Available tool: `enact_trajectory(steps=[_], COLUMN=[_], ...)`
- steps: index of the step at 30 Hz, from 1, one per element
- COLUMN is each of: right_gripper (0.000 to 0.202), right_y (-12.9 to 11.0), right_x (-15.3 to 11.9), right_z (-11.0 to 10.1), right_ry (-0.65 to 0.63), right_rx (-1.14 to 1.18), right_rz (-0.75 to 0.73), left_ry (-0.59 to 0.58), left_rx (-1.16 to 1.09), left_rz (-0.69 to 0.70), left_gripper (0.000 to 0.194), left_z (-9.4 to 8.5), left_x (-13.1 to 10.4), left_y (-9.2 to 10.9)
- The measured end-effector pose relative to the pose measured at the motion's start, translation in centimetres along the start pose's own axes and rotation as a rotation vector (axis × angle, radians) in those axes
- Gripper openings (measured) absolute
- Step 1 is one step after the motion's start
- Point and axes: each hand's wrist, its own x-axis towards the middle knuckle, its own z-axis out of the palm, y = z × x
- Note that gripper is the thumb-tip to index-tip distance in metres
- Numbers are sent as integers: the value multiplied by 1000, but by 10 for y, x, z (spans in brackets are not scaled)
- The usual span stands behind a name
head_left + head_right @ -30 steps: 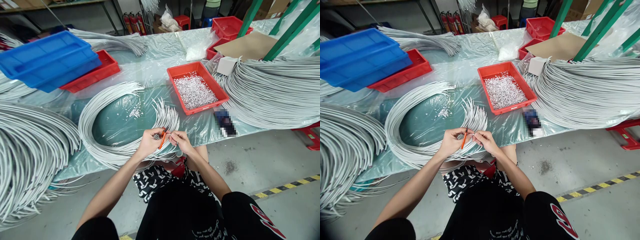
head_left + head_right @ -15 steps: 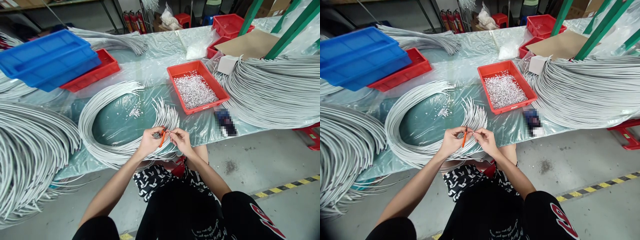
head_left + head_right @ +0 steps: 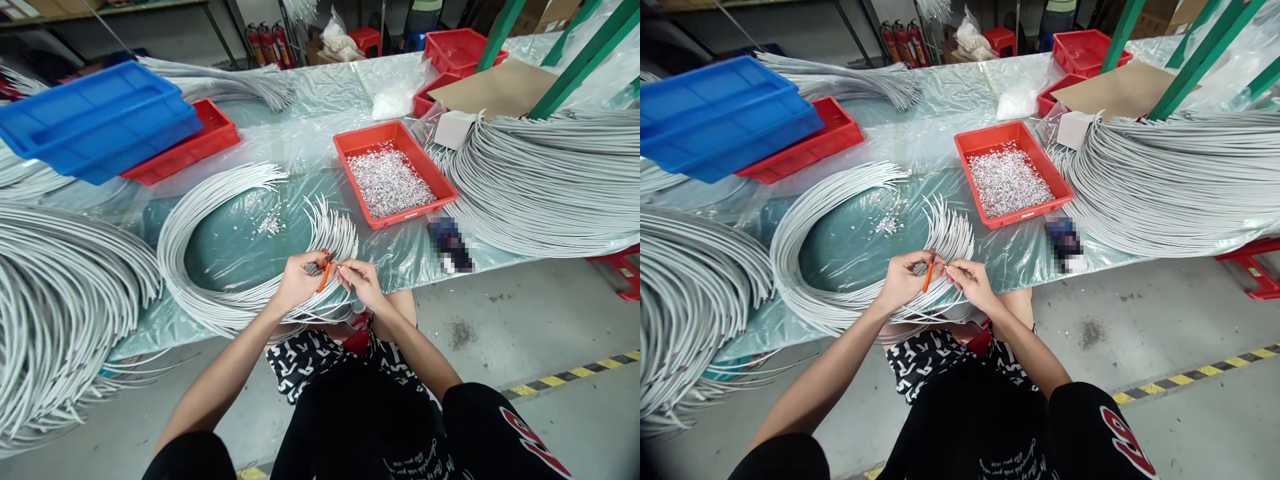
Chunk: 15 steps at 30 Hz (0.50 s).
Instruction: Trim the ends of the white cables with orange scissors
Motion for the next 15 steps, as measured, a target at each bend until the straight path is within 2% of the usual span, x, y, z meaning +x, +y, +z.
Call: enact_trajectory(steps=[5, 9, 12, 15], right_gripper=[37, 31, 28, 24], right_y=[4, 6, 5, 4], right_x=[1, 1, 0, -1], right_z=[-1, 0, 0, -2], right_ry=[0, -4, 1, 6], right_rx=[36, 74, 76, 62], right_rz=[1, -46, -68, -88], left_ry=[69, 242, 322, 391], left_rx=[63, 162, 133, 136], left_rz=[5, -12, -161, -307], left_gripper=[23, 24, 21, 22], left_z=[-14, -48, -77, -98], left_x=[13, 45, 70, 81], left_y=[-4, -27, -53, -78])
